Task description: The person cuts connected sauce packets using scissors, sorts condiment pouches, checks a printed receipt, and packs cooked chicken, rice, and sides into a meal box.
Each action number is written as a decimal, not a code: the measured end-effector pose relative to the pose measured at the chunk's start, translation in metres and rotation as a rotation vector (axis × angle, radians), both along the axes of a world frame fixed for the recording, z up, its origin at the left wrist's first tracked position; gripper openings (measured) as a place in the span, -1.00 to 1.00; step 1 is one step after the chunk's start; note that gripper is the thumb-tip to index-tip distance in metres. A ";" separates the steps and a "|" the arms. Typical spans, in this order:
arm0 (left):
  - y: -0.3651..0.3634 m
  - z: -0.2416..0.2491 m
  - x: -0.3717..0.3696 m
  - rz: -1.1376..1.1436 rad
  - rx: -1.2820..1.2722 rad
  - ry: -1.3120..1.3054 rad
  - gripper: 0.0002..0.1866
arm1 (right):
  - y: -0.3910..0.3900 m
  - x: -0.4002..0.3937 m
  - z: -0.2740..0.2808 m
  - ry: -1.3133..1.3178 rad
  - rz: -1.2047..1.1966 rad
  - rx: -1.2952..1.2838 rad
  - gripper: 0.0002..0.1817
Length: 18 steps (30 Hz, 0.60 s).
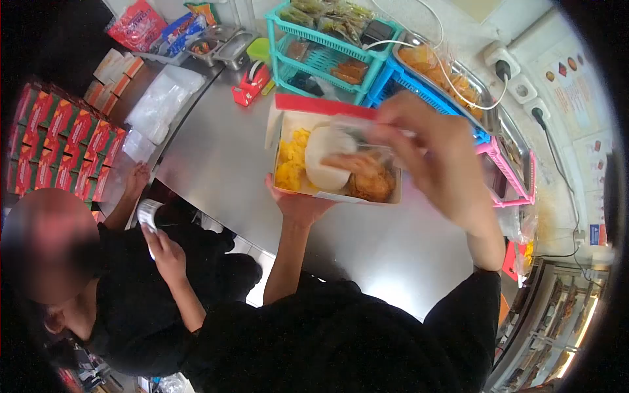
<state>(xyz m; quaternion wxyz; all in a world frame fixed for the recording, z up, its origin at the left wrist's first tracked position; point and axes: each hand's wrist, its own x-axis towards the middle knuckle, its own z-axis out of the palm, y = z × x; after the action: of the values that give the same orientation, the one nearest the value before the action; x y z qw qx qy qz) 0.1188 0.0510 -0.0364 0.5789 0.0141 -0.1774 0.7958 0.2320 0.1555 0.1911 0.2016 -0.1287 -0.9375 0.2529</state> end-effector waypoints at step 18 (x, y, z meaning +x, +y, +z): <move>-0.006 -0.056 0.082 -0.215 -0.049 0.162 -0.04 | -0.038 0.150 -0.177 0.021 -0.707 -0.663 -0.69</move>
<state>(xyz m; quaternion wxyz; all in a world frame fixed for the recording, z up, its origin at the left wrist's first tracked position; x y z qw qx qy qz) 0.2005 0.0455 -0.0925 0.6733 0.0453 -0.1111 0.7296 0.3821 0.1176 0.0144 0.2329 -0.4940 -0.7032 0.4552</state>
